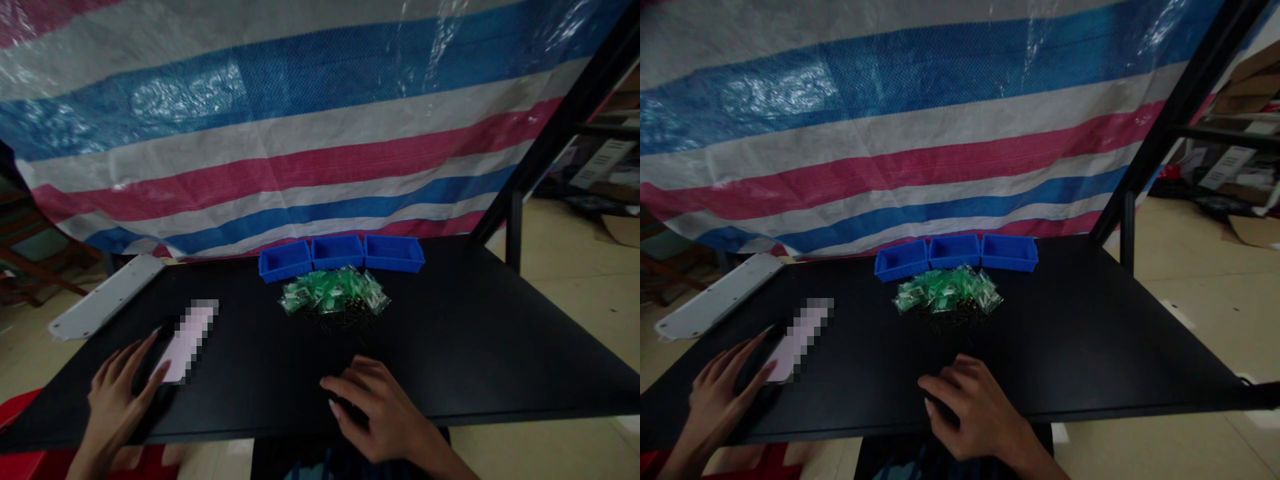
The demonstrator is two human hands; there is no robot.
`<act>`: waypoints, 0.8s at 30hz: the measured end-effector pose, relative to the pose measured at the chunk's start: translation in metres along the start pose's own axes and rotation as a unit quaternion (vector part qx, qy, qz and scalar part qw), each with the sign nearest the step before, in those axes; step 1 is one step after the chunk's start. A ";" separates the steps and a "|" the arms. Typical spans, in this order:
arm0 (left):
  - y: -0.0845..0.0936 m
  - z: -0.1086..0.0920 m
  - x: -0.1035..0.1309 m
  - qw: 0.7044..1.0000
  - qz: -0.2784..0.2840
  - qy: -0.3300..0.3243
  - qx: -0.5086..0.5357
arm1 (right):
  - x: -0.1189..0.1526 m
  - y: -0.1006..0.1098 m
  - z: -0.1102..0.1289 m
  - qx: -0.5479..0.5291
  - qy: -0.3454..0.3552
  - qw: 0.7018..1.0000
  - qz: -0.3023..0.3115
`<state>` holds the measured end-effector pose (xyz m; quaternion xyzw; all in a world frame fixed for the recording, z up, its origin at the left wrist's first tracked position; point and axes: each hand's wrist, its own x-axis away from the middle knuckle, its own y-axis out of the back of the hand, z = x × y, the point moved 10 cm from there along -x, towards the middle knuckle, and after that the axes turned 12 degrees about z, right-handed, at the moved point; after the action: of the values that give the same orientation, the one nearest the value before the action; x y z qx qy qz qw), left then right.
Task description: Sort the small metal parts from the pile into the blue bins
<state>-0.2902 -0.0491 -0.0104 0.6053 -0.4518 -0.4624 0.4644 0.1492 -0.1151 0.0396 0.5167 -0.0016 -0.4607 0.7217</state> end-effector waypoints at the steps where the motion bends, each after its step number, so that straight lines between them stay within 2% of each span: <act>1: 0.001 0.000 0.000 1.000 -0.002 0.002 0.002 | 0.000 0.000 0.000 0.000 0.000 1.000 0.000; 8: -0.001 0.002 0.000 0.999 0.018 0.021 0.018 | -0.001 0.001 0.001 -0.003 0.000 1.000 0.002; 24: 0.000 0.003 0.002 0.999 0.012 0.023 0.037 | -0.001 -0.001 0.000 -0.003 -0.003 1.000 0.009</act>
<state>-0.2930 -0.0517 -0.0114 0.6271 -0.4652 -0.4260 0.4570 0.1484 -0.1142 0.0391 0.5131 -0.0075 -0.4558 0.7273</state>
